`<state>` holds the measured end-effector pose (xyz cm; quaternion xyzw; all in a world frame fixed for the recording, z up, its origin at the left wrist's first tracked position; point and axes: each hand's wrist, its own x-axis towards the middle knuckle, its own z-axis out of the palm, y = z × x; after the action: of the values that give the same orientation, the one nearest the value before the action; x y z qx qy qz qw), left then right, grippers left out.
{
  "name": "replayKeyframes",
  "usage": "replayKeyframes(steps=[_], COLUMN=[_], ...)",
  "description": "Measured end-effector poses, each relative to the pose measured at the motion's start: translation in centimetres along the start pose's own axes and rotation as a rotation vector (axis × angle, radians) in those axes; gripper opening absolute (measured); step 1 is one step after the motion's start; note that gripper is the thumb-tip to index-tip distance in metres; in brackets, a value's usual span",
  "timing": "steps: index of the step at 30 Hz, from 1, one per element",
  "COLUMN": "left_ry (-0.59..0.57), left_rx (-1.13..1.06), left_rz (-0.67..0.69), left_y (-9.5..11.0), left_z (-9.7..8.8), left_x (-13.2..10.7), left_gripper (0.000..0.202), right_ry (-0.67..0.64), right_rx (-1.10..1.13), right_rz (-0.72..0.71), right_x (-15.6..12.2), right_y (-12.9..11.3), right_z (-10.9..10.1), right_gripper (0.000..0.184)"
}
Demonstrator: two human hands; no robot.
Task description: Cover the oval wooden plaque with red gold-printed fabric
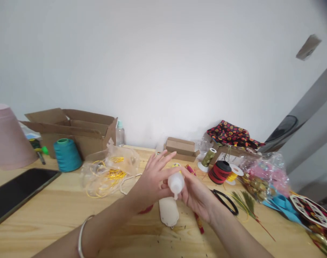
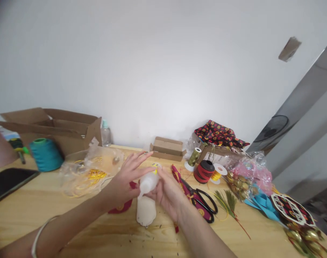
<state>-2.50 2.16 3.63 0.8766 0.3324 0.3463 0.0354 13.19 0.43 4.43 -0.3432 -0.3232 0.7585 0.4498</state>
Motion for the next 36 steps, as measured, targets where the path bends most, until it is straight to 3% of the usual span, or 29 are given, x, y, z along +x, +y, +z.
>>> replayKeyframes(steps=[3,7,10,13,17,23,26,29,32,36], left_ry=[0.056,0.107,0.055,-0.006,-0.04,-0.112,-0.162,-0.177,-0.163,-0.135], left_rx=[-0.044,-0.276,-0.365,-0.38,-0.346,-0.18,-0.098,-0.039,-0.026,-0.096], left_rz=[-0.012,-0.221,-0.32,-0.359,-0.45,-0.495,-0.497,-0.517,-0.56,-0.624], left_y=[-0.1,-0.9,-1.6,-2.1,-3.4,-6.0,-6.3,-6.1,-6.0,-5.9], left_z=[-0.9,-0.2,1.4,2.3,1.7,-0.4,-0.9,-0.7,-0.3,-0.5], left_x=[1.9,3.7,4.3,3.8,1.5,-1.9,-2.8,-3.4,-3.7,-3.6], left_gripper=[0.043,0.032,0.031,0.036,0.05,0.026,0.016,0.014,0.01,0.008], right_ry=[0.01,0.09,0.217,0.281,0.319,0.376,0.516,0.619,0.602,0.48], right_rx=[-0.182,-0.606,-0.788,-0.81,-0.777,-0.698,-0.649,-0.61,-0.628,-0.738], right_rz=[-0.13,-0.485,-0.644,-0.665,-0.677,-0.672,-0.718,-0.789,-0.846,-0.839], right_x=[0.5,1.5,2.9,4.5,6.0,6.3,5.2,3.5,1.9,1.2], right_y=[-0.7,-0.1,0.9,1.5,1.5,1.5,1.4,1.1,0.9,1.4], right_z=[-0.5,-1.9,-2.8,-4.0,-5.8,-7.0,-6.6,-5.5,-4.1,-2.3], right_gripper=[0.037,0.059,0.043,0.033,0.032,0.038,0.048,0.042,0.033,0.019])
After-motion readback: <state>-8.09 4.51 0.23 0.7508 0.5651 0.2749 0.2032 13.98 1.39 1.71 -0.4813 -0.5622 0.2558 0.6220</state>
